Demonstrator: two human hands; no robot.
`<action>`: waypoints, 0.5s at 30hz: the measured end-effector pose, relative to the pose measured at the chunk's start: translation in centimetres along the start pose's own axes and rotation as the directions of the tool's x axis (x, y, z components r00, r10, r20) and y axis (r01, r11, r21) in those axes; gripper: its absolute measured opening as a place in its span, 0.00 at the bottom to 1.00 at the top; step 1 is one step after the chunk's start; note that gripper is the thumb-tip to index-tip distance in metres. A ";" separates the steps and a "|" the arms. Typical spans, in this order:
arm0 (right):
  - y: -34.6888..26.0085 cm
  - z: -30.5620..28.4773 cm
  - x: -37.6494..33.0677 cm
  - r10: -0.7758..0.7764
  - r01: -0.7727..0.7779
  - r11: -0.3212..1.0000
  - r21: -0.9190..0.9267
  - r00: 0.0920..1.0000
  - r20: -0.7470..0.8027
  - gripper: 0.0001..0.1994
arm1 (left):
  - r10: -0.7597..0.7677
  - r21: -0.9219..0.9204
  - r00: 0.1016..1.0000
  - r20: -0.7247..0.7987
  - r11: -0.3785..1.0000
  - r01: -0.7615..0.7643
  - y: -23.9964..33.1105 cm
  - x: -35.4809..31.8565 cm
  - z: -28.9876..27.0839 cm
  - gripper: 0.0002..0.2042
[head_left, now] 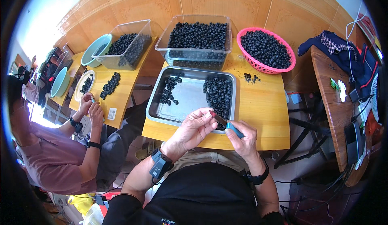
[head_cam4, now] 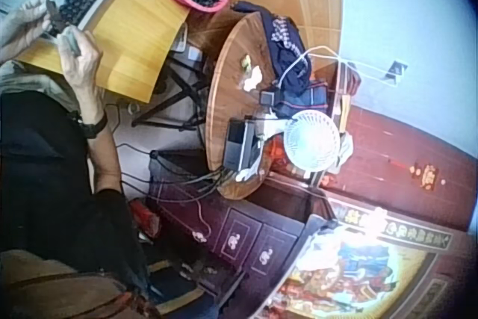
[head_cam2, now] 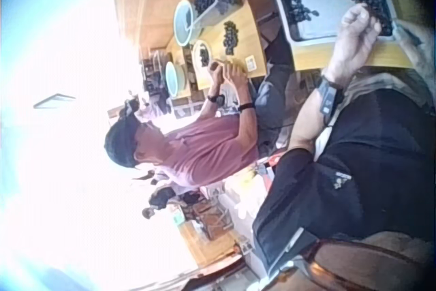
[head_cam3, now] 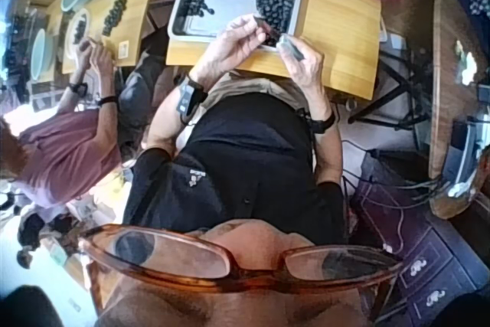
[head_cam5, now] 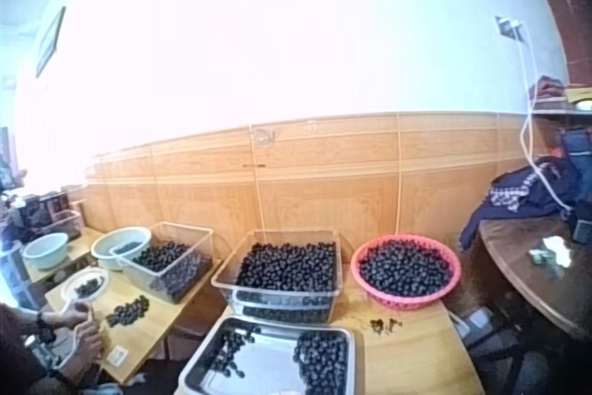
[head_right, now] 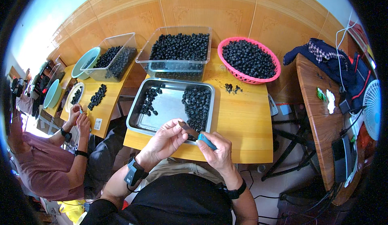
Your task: Manually sort and inspect small black objects on a metal tray at a table.
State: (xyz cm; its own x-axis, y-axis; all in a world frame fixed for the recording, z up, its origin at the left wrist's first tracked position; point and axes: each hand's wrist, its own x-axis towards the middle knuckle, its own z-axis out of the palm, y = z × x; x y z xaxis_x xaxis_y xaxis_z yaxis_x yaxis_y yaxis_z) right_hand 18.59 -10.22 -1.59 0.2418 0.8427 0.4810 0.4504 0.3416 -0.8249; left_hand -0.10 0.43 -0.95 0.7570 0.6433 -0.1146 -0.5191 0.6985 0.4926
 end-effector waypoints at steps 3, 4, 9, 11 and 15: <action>-0.1 -0.1 0.1 0.004 -0.003 1.000 -0.014 1.000 0.021 0.16 | 0.004 -0.011 1.000 0.002 1.000 -0.004 -0.1 -0.2 -0.1 0.08; -0.1 -0.1 0.1 0.004 -0.004 1.000 -0.015 1.000 0.021 0.16 | 0.011 -0.015 1.000 0.000 1.000 -0.011 -0.1 -0.2 0.0 0.08; 0.0 0.0 0.0 -0.018 0.017 1.000 -0.018 1.000 -0.005 0.15 | 0.012 -0.016 1.000 0.001 1.000 -0.012 -0.3 -0.2 0.0 0.06; 0.0 -0.1 0.0 -0.017 0.017 1.000 -0.013 1.000 -0.004 0.15 | 0.012 -0.017 1.000 0.008 1.000 -0.012 -0.4 -0.3 0.0 0.06; -0.2 -0.3 -0.1 0.086 -0.087 0.994 -0.065 0.996 -0.022 0.16 | 0.015 0.023 1.000 0.012 1.000 -0.015 -0.4 -0.9 0.6 0.06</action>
State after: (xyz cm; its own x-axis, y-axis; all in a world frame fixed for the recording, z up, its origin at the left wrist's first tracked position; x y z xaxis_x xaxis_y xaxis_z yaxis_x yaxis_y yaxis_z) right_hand 18.77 -10.50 -1.42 0.2981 0.8596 0.4149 0.4823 0.2395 -0.8426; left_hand -0.34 -0.63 -0.54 0.7537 0.6501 -0.0968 -0.5213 0.6810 0.5143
